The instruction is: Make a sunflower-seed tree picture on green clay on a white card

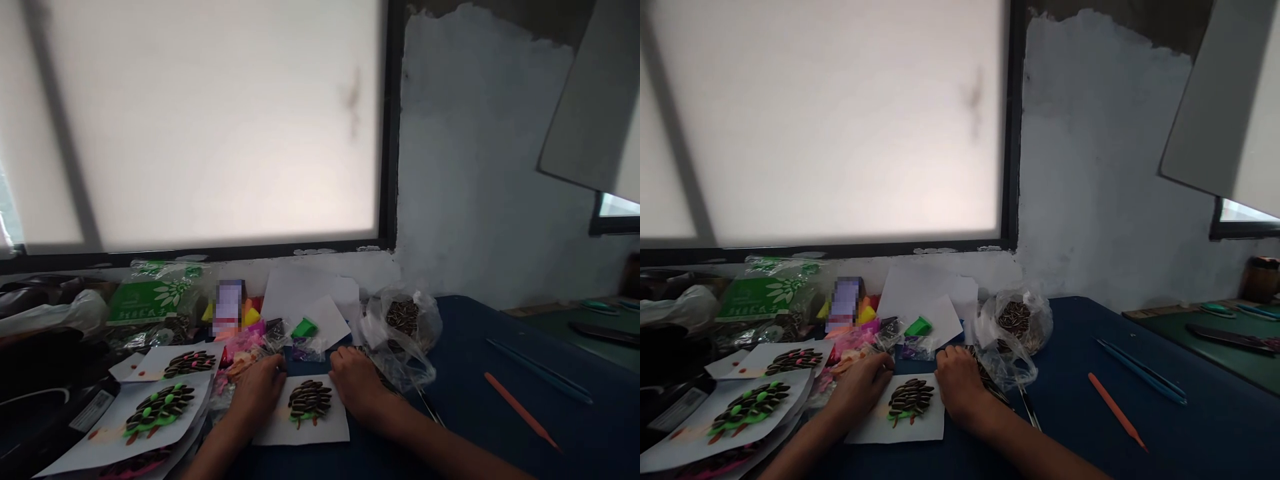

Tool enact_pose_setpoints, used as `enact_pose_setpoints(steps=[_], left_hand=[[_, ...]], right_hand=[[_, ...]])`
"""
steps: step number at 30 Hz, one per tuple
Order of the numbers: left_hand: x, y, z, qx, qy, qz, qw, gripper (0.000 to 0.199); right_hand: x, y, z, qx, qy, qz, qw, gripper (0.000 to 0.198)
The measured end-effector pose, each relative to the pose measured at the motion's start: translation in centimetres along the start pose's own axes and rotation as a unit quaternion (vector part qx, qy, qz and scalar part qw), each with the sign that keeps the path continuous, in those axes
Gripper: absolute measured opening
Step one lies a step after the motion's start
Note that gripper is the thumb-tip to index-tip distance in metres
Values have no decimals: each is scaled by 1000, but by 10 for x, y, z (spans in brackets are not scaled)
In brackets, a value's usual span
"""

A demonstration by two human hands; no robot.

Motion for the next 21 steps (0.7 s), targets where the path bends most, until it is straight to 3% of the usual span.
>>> enact_pose_setpoints(steps=[5,21], left_hand=[[-1,3,2,9,9,7,1000,39],[-1,12,4,20,16,19,999,39]], right_hand=[[5,-8,1,-5,17,11,1000,25],[13,-4,47,-21,94,43,994,24]])
Point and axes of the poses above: each hand's wrist, its own z-axis towards the middle knuckle, its own y-axis out of the palm, x = y × z, the point moved 8 cm from there along z, towards the middle knuckle, and after that the axes turned 7 degrees about -y, right-handed, at the moved point
